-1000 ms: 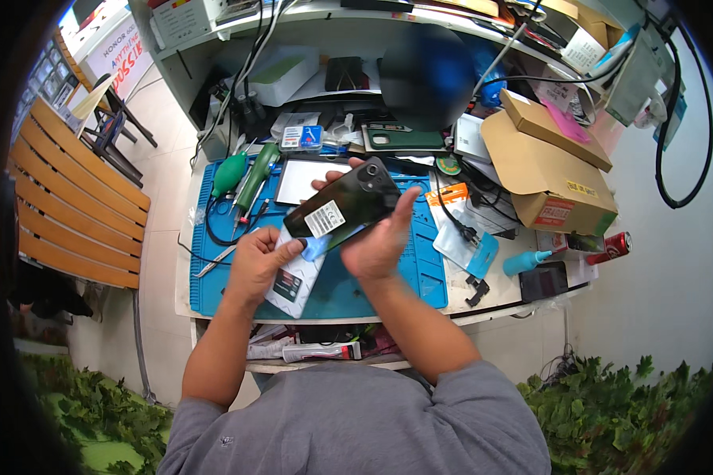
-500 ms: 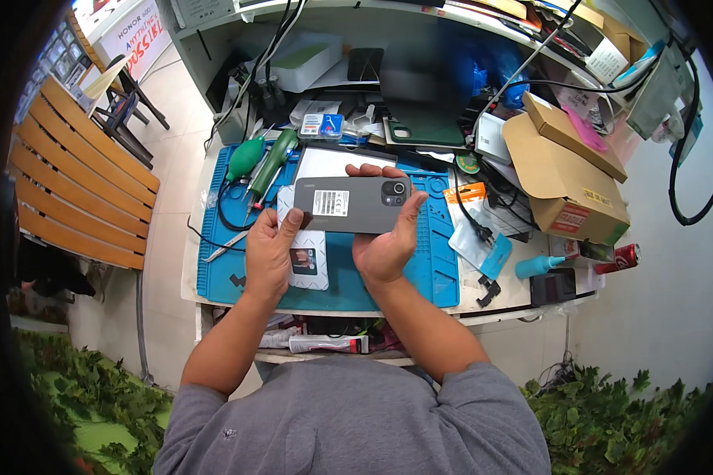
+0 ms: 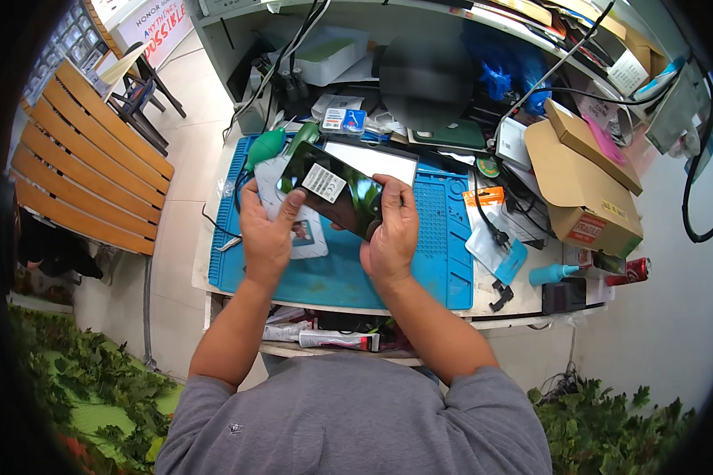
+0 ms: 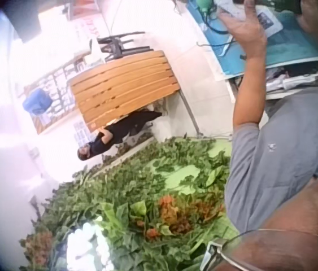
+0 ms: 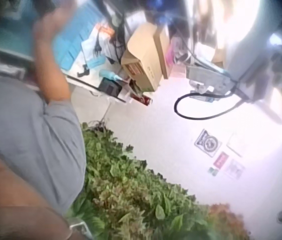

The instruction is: The person peels the back cover off a mobile phone by hand, opens a drawer to retrieve a small tool, and then uses a screwdriver to remove internal screws and components.

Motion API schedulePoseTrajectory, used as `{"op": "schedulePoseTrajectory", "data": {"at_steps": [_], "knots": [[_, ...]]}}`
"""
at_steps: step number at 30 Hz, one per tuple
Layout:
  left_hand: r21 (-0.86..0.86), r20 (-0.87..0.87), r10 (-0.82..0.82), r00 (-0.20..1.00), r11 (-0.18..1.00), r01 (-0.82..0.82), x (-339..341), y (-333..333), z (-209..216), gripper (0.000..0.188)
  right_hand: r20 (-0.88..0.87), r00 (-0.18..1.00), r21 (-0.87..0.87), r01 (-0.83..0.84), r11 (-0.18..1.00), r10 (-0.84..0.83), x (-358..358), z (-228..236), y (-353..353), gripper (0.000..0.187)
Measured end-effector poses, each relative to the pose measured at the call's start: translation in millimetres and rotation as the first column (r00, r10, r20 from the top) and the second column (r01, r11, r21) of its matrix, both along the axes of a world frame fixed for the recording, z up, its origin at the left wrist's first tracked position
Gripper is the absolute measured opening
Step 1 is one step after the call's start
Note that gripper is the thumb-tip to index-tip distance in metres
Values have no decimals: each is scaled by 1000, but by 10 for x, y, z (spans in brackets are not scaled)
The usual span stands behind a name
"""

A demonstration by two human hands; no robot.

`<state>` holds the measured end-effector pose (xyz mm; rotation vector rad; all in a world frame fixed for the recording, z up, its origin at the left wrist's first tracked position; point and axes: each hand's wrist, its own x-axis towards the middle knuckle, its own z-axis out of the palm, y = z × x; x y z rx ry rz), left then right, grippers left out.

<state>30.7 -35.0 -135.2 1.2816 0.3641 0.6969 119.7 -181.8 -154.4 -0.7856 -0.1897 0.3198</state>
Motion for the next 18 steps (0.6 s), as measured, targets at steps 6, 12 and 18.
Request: {"op": "schedulePoseTrajectory", "data": {"at_steps": [6,12,18], "knots": [[67,-40,-102,994,992,105,-51,-208,77,71,-60,981,78,187,979,-183,10,-56,-54,32],[128,42,-51,998,991,45,17,42,32,59,-210,953,97,-202,974,219,79,153,-67,37],[114,6,-112,994,987,111,16,-84,72,52,-225,957,67,-172,983,183,32,83,-56,42]]}}
